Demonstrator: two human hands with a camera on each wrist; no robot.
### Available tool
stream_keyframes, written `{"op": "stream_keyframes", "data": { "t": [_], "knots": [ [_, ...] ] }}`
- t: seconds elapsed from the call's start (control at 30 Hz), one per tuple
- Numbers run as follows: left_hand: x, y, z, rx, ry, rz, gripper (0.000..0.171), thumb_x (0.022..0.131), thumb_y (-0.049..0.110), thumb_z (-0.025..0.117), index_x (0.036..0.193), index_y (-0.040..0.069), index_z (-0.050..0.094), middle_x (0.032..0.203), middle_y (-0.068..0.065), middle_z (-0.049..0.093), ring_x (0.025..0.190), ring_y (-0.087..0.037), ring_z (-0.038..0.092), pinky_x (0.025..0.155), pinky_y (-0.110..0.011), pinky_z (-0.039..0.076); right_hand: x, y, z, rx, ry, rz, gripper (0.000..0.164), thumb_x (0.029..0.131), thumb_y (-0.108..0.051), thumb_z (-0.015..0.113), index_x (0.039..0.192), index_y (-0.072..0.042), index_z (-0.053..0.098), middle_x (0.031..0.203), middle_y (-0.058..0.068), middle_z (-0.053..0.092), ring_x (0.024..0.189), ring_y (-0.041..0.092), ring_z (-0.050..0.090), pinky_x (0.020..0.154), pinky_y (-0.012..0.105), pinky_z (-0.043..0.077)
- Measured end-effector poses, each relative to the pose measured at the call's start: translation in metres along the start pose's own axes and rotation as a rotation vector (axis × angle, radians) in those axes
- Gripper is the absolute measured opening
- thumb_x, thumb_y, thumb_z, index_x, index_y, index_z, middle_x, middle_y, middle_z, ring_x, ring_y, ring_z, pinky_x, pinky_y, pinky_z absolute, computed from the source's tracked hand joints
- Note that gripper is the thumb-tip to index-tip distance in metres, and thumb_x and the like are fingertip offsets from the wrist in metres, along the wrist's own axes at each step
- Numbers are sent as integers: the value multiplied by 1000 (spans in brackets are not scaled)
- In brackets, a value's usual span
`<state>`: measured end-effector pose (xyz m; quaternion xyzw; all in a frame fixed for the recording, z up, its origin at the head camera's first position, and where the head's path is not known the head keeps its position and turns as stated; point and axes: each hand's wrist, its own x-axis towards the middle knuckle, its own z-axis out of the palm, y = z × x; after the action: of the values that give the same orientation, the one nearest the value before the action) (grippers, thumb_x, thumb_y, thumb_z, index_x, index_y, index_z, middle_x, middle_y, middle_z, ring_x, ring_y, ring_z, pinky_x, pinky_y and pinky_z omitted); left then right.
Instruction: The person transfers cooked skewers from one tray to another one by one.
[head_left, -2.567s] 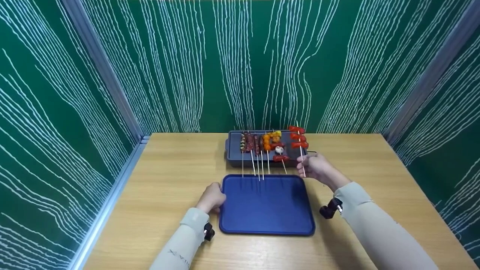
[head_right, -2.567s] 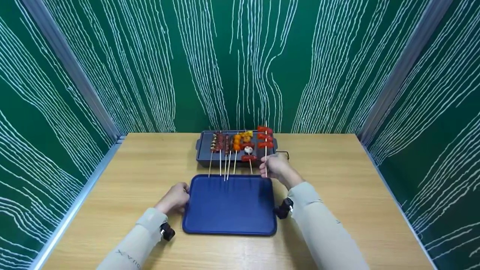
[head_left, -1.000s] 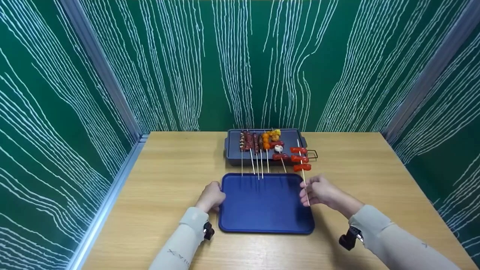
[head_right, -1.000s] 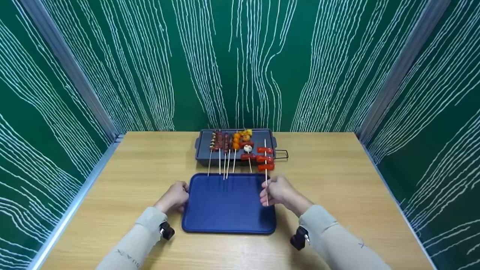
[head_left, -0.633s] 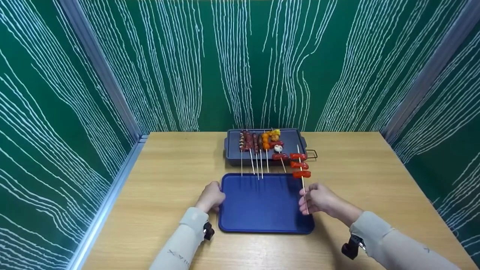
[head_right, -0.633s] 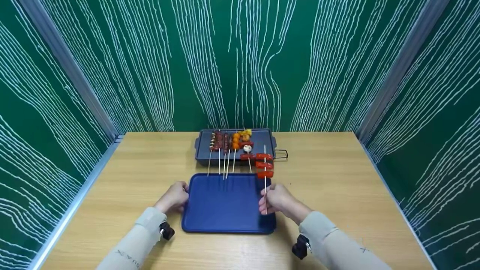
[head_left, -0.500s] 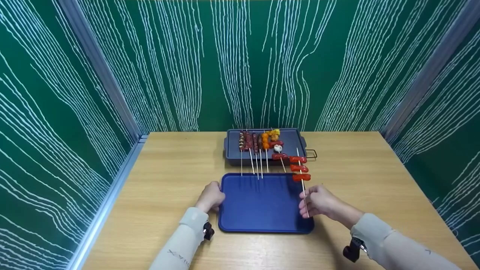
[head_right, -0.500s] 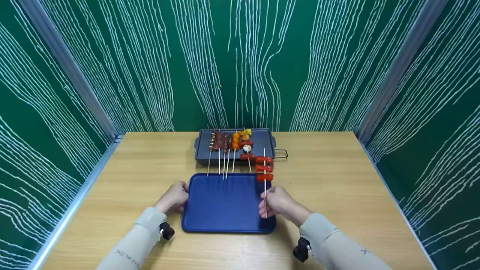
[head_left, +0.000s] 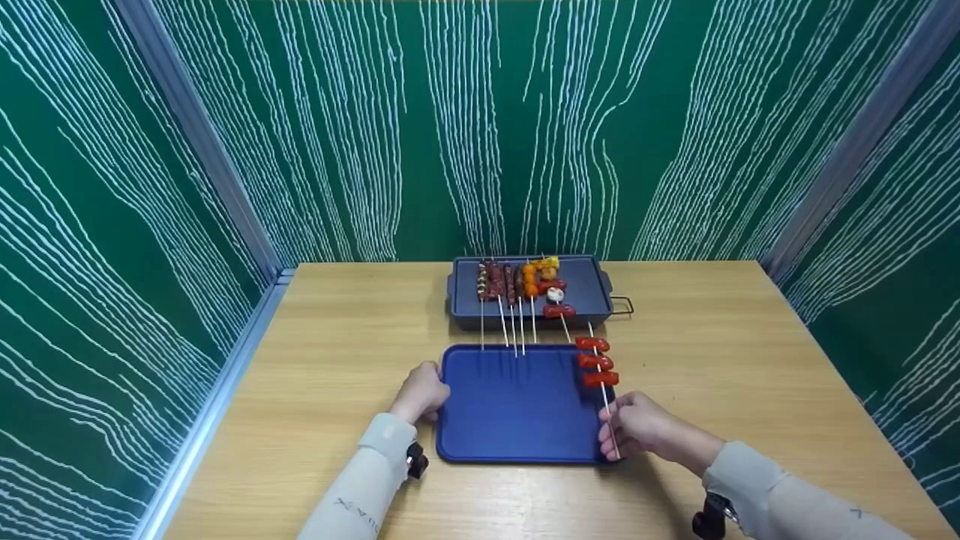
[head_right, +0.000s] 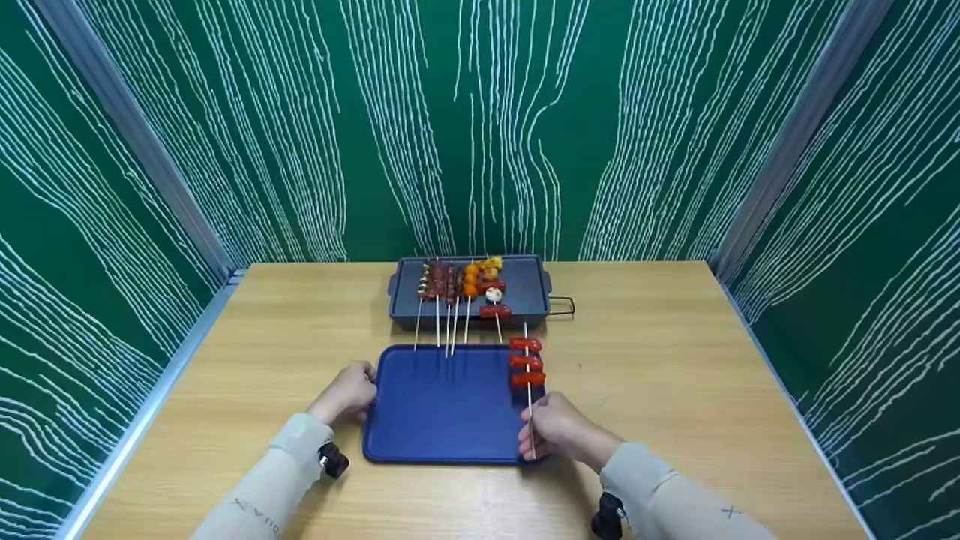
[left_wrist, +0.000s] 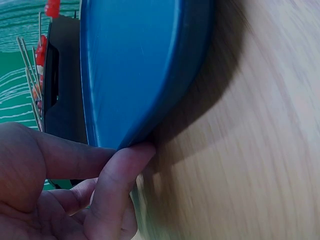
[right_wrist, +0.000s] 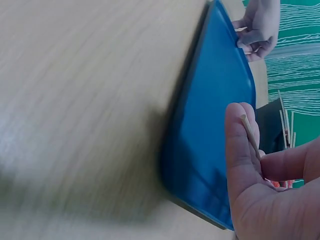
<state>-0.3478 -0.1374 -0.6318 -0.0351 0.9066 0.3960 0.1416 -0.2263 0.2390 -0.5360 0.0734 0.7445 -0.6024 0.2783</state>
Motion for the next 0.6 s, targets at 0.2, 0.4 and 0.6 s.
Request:
{"op": "stream_keyframes", "data": {
  "t": [0.2, 0.4, 0.6],
  "knots": [
    [-29, 25, -12, -7, 11, -4, 14, 90, -4, 49, 85, 9, 49, 80, -13, 56, 49, -23, 65, 39, -33, 58, 4, 7, 5, 10, -2, 20, 19, 96, 12, 38, 107, 7, 53, 80, 13, 64, 65, 22, 66, 63, 34, 67],
    [-51, 44, -18, 9, 22, -32, 13, 94, -4, 50, 89, 7, 50, 84, -13, 57, 52, -21, 62, 41, -30, 58, 9, 12, 7, 15, -5, 22, 19, 96, 11, 39, 107, 7, 53, 81, 13, 64, 65, 22, 66, 63, 34, 67],
    [-45, 41, -18, -28, 18, -31, 9, 92, -4, 50, 90, 4, 53, 87, -17, 59, 54, -26, 66, 41, -36, 61, 13, 12, 10, 34, -2, 24, 20, 95, 12, 39, 109, 8, 52, 81, 13, 65, 64, 22, 67, 63, 33, 67]
  ]
}}
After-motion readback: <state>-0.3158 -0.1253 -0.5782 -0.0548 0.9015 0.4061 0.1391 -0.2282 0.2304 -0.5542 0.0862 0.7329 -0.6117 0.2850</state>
